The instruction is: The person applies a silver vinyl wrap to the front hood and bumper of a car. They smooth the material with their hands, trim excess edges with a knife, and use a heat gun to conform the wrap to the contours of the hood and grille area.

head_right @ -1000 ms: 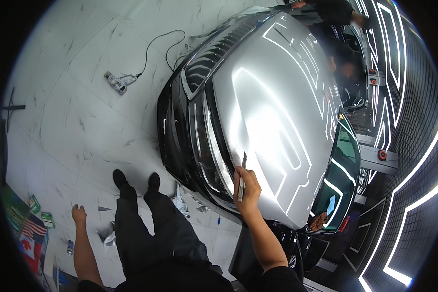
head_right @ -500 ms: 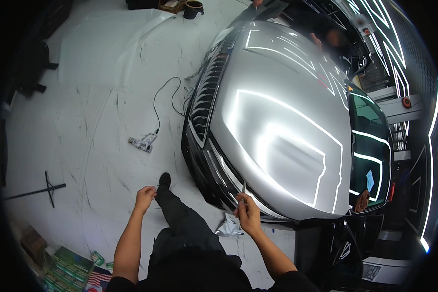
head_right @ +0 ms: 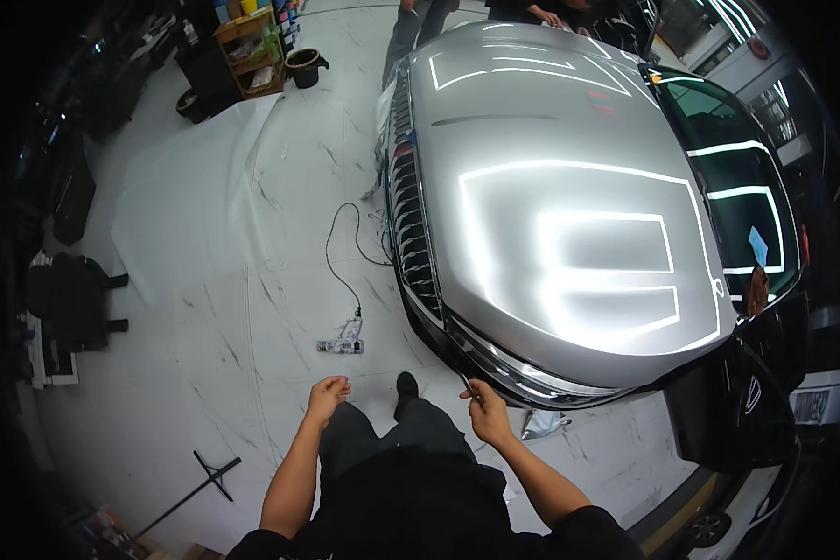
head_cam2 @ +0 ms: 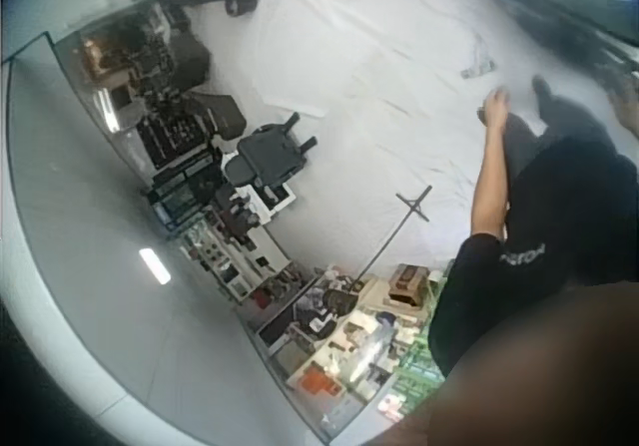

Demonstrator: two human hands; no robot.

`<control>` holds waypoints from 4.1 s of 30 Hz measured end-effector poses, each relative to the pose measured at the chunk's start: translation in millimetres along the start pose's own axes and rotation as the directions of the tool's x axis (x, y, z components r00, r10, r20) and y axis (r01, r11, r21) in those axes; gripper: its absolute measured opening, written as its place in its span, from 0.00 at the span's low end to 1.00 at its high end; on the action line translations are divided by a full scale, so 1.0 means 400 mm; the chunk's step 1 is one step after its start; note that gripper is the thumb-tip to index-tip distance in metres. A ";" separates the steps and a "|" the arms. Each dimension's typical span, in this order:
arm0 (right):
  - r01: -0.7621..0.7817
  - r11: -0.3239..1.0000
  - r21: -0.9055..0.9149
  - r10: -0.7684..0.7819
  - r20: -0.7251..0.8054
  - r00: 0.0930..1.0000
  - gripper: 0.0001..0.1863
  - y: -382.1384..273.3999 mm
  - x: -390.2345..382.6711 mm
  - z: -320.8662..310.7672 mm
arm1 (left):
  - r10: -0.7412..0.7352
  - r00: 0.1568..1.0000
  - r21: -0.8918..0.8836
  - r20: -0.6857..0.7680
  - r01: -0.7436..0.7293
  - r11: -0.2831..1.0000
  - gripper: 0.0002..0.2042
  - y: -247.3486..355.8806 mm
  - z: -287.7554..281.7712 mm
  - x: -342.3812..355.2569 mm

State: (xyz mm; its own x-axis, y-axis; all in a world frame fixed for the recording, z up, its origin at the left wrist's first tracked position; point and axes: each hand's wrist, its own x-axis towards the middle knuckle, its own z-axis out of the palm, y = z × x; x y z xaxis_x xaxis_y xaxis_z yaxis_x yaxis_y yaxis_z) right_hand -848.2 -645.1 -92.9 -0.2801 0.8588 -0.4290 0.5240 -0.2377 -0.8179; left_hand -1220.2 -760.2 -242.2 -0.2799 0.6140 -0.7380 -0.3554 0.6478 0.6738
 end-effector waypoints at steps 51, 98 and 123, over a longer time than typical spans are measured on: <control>-0.514 0.640 0.572 0.768 -0.507 0.391 0.19 -0.123 -0.407 1.594 | -0.673 0.698 0.946 0.243 -0.325 0.005 0.18 0.684 -1.348 0.177; -0.498 0.602 0.624 0.798 -0.477 0.368 0.19 -0.362 -0.046 1.656 | -0.362 0.721 0.747 0.590 -0.318 0.583 0.11 0.936 -1.011 0.771; -0.610 0.791 0.041 0.611 -0.078 0.788 0.22 -0.625 0.578 1.096 | -0.277 0.937 0.689 0.212 0.057 0.722 0.14 0.953 -1.145 1.073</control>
State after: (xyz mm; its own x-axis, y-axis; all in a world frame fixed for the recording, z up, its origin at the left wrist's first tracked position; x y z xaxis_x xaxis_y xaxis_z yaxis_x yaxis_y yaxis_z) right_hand -1396.8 -586.1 -155.7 0.1622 0.5664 -0.8080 0.5526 -0.7306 -0.4012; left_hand -1884.3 -456.2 -318.8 0.0253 0.4919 -0.8703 0.3418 0.8139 0.4699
